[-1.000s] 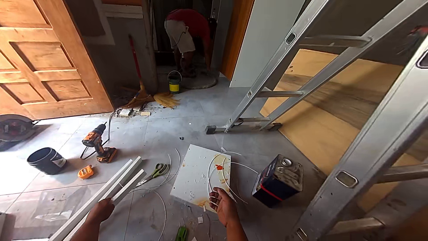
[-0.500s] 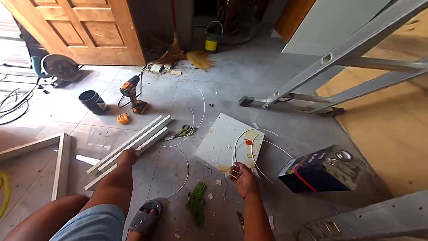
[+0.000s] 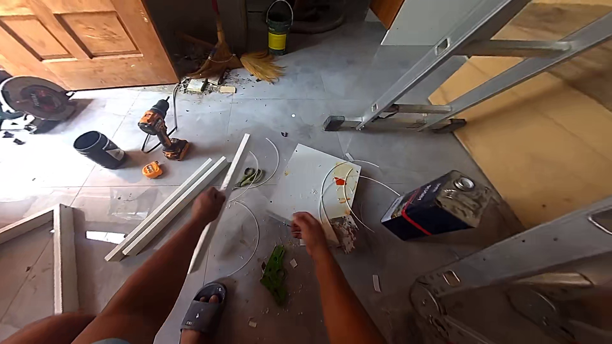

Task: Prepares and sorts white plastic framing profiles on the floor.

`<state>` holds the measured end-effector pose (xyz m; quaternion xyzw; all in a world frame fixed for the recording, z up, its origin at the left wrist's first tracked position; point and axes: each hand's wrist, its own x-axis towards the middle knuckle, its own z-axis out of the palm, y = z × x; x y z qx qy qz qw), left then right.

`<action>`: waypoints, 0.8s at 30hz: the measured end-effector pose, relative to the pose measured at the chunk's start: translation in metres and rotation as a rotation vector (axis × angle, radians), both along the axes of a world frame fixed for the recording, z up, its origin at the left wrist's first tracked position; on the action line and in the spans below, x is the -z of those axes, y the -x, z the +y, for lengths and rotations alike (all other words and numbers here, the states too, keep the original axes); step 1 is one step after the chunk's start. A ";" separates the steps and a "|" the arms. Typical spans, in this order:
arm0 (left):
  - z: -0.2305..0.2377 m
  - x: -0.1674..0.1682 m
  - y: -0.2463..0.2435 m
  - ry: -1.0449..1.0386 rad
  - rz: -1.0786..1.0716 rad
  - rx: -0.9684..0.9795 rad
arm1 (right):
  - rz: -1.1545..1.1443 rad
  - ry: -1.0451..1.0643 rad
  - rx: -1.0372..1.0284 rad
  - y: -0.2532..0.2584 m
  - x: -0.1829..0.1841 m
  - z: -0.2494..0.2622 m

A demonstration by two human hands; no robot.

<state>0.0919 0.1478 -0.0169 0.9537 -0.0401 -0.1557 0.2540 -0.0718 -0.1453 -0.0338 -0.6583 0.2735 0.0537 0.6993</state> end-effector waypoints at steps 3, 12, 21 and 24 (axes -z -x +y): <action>-0.076 -0.033 0.030 0.077 -0.007 0.144 | -0.122 -0.025 -0.032 -0.014 -0.012 0.037; -0.157 -0.037 0.119 0.399 0.348 0.470 | -0.410 -0.112 0.315 -0.002 -0.029 -0.006; -0.184 -0.042 0.174 0.146 0.257 0.520 | -0.152 0.042 0.544 -0.003 -0.050 -0.037; -0.187 -0.047 0.168 0.181 0.285 0.489 | -0.181 0.112 0.503 0.001 -0.042 -0.024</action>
